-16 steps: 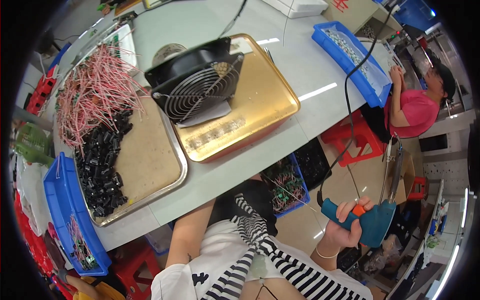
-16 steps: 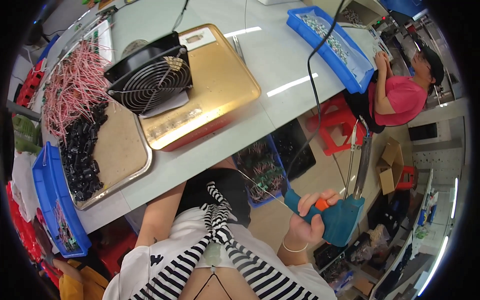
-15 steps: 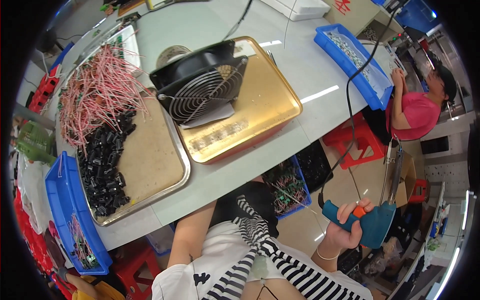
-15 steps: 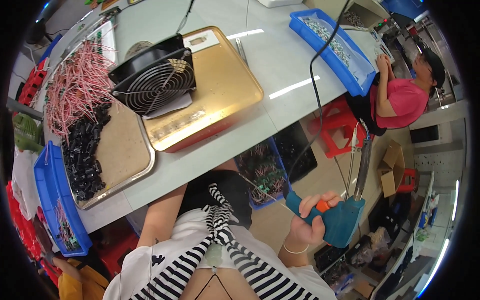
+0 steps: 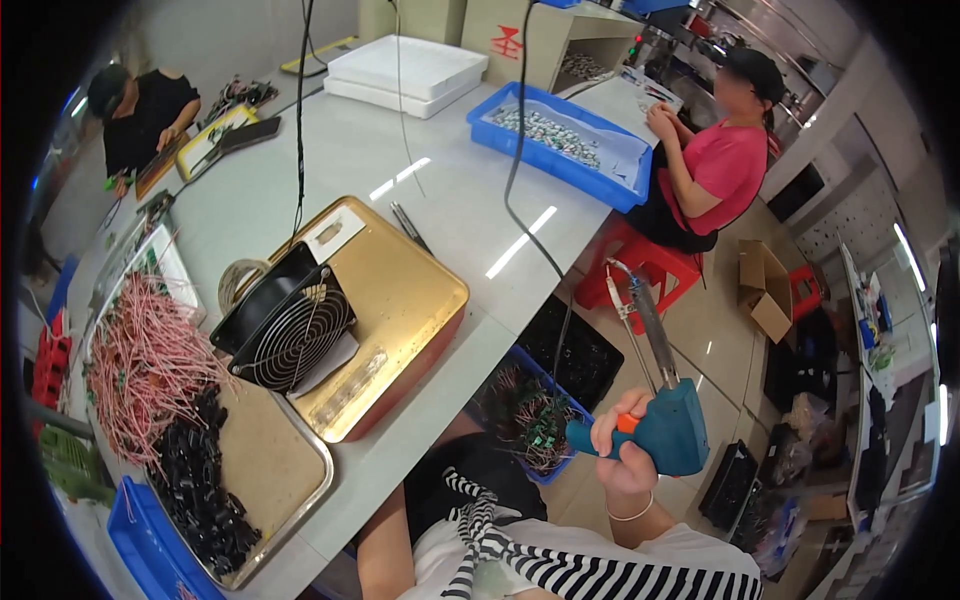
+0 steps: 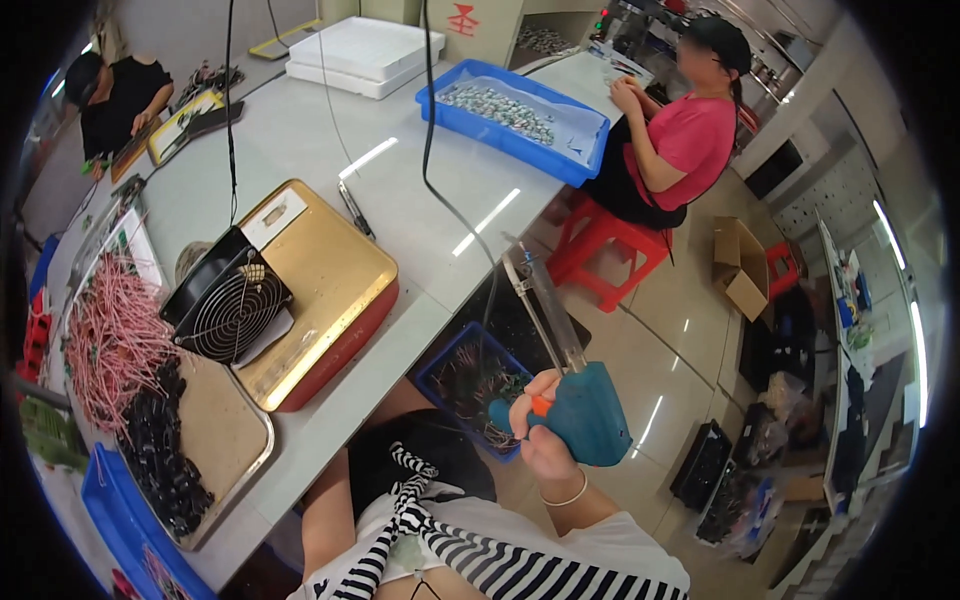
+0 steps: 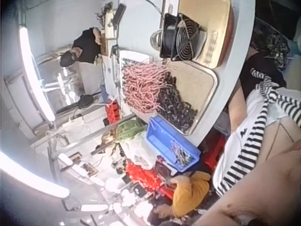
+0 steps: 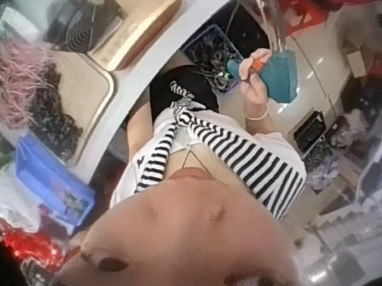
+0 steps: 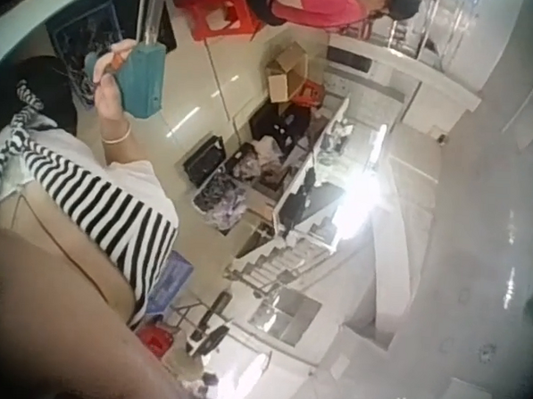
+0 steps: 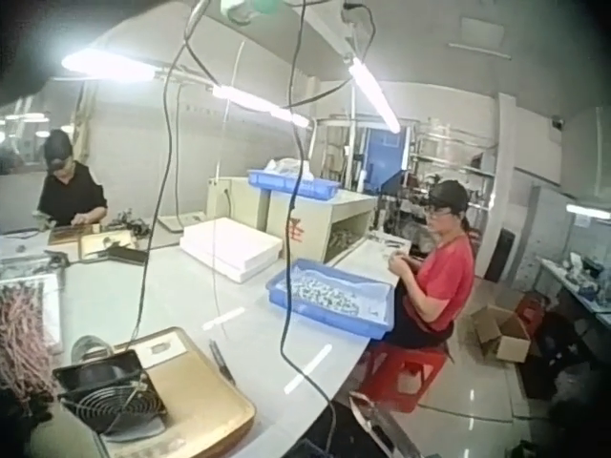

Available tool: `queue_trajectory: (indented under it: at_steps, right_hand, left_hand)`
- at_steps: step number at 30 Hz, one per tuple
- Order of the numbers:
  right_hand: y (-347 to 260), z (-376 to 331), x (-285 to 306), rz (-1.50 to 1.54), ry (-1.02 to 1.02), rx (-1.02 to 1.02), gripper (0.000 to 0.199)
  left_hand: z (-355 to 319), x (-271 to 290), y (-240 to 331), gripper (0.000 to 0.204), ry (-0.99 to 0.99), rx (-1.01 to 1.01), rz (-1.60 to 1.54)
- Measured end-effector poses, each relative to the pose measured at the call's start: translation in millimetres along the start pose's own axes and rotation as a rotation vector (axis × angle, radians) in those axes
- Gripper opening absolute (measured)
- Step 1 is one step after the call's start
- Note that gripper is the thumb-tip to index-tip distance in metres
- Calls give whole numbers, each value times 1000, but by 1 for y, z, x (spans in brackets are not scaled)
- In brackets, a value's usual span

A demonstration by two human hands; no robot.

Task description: The person assembles electronic components by fitting circuit boards and wires into plastic housings, soldering the electrical connections with a soldering iron, and placing the finished pieces into a plastic bin.

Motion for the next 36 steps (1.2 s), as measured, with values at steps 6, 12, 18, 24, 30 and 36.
queue_trajectory:
  at_steps: [6,12,18,24,30,36]
  right_hand:
    - [-2,-3,7,5,18,16,37]
    - [7,-3,-1,24,7,-12,37]
    - [8,-4,-6,15,-29,-31,37]
    - [15,-9,-9,18,-38,-59,39]
    - [15,-8,-12,-1,-45,-72,39]
    - [16,-8,-13,0,-41,-76,39]
  left_hand:
    - [5,-22,6,16,-3,6,-6]
    - [0,-34,8,16,13,14,-29]
    - [-12,-43,5,15,33,31,-50]
    - [-29,-38,8,15,81,31,-77]
    - [-48,-29,15,15,138,18,-110]
    - [-67,-17,23,14,199,1,-141]
Point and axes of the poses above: each hand's wrist, its own z-axis towards the middle knuckle, its own x-axis out of the back of the hand, y = z × x, the point moved 10 cm from there along z, towards the middle knuckle, and after that the axes turned 3 degrees about -x, right-handed, at the moved point
